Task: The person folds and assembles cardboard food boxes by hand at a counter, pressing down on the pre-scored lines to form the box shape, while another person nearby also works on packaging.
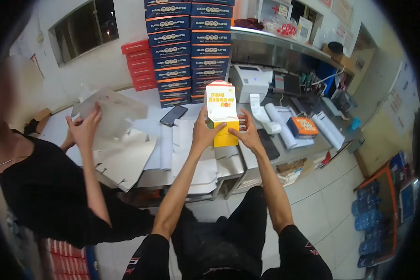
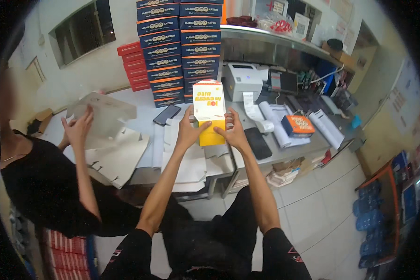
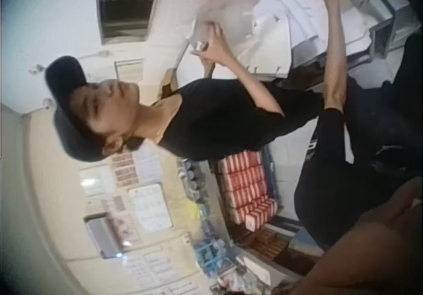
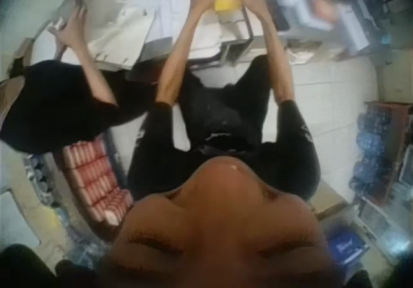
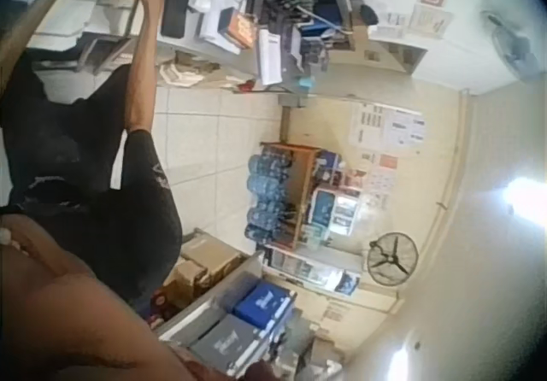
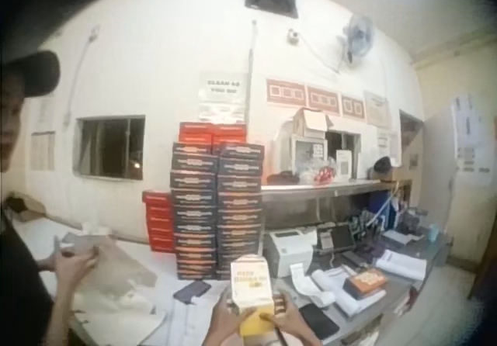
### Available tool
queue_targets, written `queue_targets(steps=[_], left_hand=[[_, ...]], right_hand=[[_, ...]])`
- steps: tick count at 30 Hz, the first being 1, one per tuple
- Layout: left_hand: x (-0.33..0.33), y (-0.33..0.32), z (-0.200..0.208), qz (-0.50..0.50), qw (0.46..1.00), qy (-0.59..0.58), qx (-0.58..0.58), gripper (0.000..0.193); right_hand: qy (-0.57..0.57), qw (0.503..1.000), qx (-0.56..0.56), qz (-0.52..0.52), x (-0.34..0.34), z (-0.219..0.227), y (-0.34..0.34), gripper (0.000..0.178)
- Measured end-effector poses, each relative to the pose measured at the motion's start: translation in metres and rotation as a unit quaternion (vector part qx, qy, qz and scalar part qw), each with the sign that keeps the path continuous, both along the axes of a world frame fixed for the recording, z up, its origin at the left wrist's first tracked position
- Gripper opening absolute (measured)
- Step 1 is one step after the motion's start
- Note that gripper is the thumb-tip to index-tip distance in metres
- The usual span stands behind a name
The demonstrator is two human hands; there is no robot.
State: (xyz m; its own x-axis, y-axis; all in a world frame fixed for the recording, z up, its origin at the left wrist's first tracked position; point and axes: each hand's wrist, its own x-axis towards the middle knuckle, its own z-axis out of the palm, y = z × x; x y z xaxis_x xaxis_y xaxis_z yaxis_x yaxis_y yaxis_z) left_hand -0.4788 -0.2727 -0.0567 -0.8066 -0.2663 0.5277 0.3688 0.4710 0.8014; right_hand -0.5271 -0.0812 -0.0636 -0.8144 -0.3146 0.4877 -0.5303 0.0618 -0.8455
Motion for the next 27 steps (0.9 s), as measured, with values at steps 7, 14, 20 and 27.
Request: queue_targets(steps=[7,14,20,27], left_hand=[[0.002,0.022,-0.031,-0.028,0.994,-0.105,-0.016,0.095],[-0.068,0.017,-0.062,0.019,0.998,-0.062,-0.013,0.084],[-0.119,-0.017,-0.076,0.068,0.994,-0.077,-0.036,0.063],[-0.093,0.071,-0.073,0.003,0.995,-0.081,-0.066,0.083]], right_hand=[[0.01,0.994,0.101,-0.04,-0.027,-0.048,0.023,0.092],[-0.037,0.999,0.019,-0.031,-0.077,-0.055,-0.01,0.065],[-0.061,0.989,0.126,0.036,-0.135,-0.053,-0.037,0.066],[-0.082,0.995,0.01,0.061,-0.094,-0.053,0.055,0.082]])
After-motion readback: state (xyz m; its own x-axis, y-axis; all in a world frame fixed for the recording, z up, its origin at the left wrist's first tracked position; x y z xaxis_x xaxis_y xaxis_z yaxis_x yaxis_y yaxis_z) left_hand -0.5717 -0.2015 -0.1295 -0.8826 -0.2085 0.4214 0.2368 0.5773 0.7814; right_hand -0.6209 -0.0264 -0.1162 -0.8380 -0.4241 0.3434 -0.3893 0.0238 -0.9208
